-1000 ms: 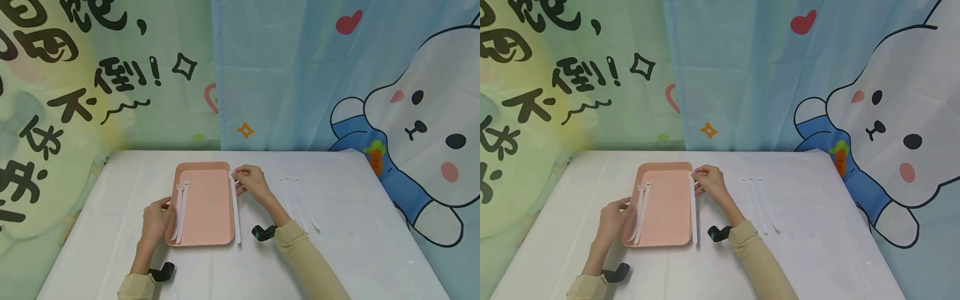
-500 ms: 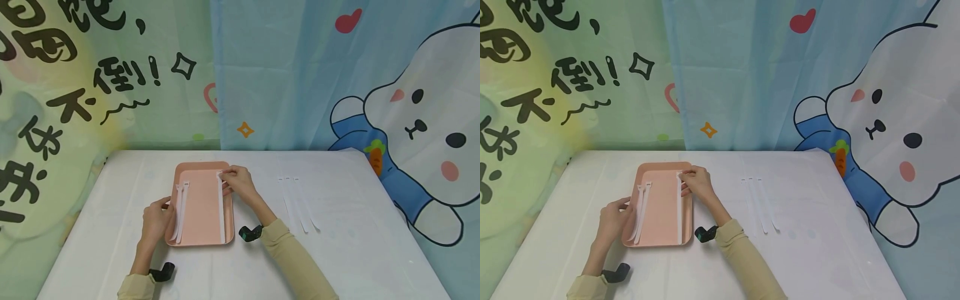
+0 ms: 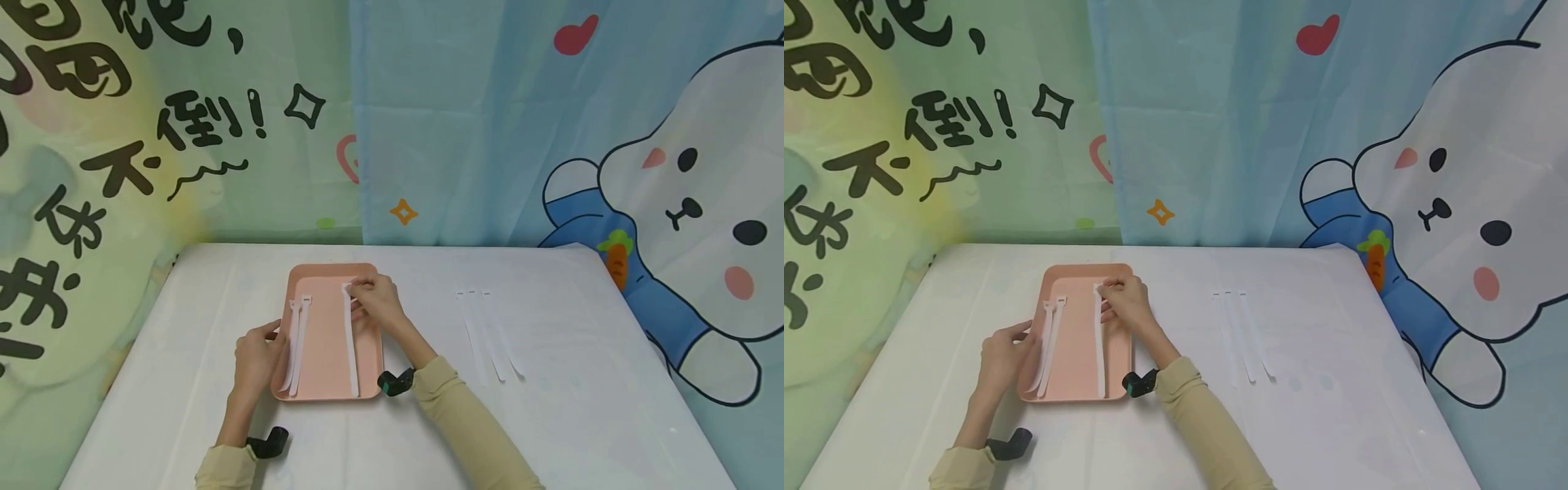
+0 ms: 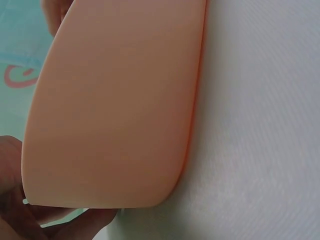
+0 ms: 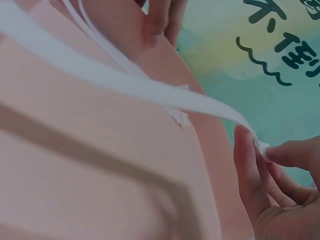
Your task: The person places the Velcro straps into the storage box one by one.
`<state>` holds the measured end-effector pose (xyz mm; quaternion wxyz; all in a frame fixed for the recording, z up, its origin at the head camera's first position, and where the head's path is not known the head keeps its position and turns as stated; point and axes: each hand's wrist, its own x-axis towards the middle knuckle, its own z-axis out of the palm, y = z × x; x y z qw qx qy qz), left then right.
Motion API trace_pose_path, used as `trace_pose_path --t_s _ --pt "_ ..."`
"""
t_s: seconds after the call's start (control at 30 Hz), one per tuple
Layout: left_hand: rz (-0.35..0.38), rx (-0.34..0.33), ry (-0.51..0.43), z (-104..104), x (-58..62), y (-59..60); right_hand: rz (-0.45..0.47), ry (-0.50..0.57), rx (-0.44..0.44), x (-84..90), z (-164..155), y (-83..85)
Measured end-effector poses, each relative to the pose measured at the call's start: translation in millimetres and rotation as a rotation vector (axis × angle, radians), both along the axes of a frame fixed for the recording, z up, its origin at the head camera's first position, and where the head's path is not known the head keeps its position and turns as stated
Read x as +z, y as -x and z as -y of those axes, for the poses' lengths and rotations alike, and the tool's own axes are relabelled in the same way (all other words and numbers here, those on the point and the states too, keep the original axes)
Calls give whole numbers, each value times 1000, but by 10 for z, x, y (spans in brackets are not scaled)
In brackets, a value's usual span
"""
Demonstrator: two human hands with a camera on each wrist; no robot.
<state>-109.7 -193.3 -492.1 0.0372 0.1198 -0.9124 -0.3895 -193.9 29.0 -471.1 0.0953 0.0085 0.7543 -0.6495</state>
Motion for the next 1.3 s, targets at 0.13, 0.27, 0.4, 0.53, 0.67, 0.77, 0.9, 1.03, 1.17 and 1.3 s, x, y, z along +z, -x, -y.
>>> trace_pose_path --t_s 0.13,0.27,0.4,0.53,0.67,0.77,0.9,1.03,1.17,1.3 --pt "-4 -5 9 12 -16 3 -10 -36 3 -19 43 1" --pt "-3 -4 13 17 -20 9 -16 -70 10 -30 66 26" --pt "-11 -6 18 23 -20 20 -10 -69 16 -47 95 73" --pt "-12 -6 15 23 -17 22 -8 -58 18 -86 146 109" --pt "1 -14 5 24 -17 22 -29 -63 9 -143 188 126" --pt "2 -20 1 34 -22 25 -30 -44 7 -172 222 133" --pt "6 -20 3 59 -20 30 -2 4 22 -189 280 150" --pt "11 -22 -9 72 -13 31 9 -9 21 -200 333 176" --pt "18 -26 -25 61 -7 34 19 -64 2 -222 377 191" --pt "22 -19 -31 51 -5 30 53 -49 2 -262 413 194"
